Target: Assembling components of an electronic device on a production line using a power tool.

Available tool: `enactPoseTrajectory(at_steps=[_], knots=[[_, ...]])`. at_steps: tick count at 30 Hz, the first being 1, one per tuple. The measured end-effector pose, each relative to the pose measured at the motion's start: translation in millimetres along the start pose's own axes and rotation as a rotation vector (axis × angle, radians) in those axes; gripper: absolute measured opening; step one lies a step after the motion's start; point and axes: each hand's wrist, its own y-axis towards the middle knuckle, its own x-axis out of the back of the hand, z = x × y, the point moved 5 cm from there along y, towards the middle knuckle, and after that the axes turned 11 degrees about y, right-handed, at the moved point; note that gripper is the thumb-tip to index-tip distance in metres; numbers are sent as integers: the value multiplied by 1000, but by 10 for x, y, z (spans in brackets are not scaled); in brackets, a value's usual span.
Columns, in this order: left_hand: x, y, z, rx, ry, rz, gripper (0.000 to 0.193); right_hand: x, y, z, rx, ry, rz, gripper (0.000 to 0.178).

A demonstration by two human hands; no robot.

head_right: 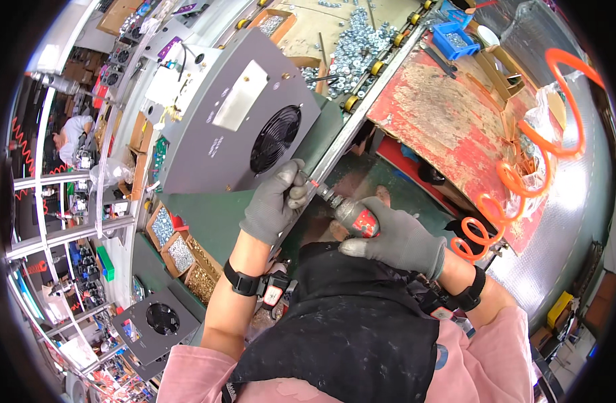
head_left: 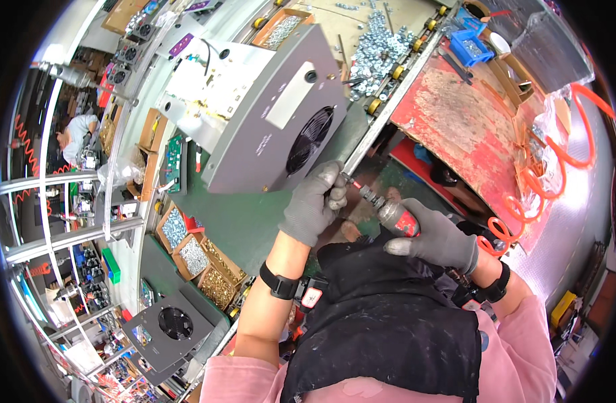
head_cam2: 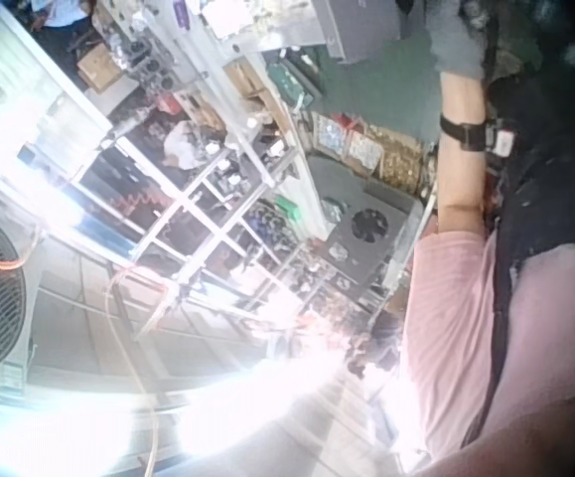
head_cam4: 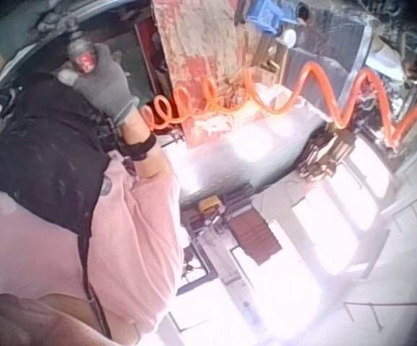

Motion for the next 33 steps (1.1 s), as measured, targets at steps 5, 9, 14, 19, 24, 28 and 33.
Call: enactPoseTrajectory(at_steps=[5, 9, 14, 19, 24, 28, 33], knots=[[-117, 139, 58, 16, 49, -109, 35, 205, 24, -15, 31, 33, 7, 71], [-233, 243, 51, 25, 118, -214, 39, 355, 60, 3, 14, 15, 47, 70], [-270, 349, 36, -2, 122, -327, 41, 485, 134, 16, -21, -39, 95, 69], [-375, 409, -21, -49, 161, -375, 40, 597, 226, 34, 11, -22, 104, 71], [-382, 446, -98, -23, 257, -448, 39, 666, 328, 36, 39, -21, 105, 67], [-387, 485, -168, -1, 366, -522, 38, 708, 391, 20, 150, 28, 132, 64], [-420, 463, -276, -210, 450, -465, 38, 717, 418, 134, -159, 436, 368, 53]])
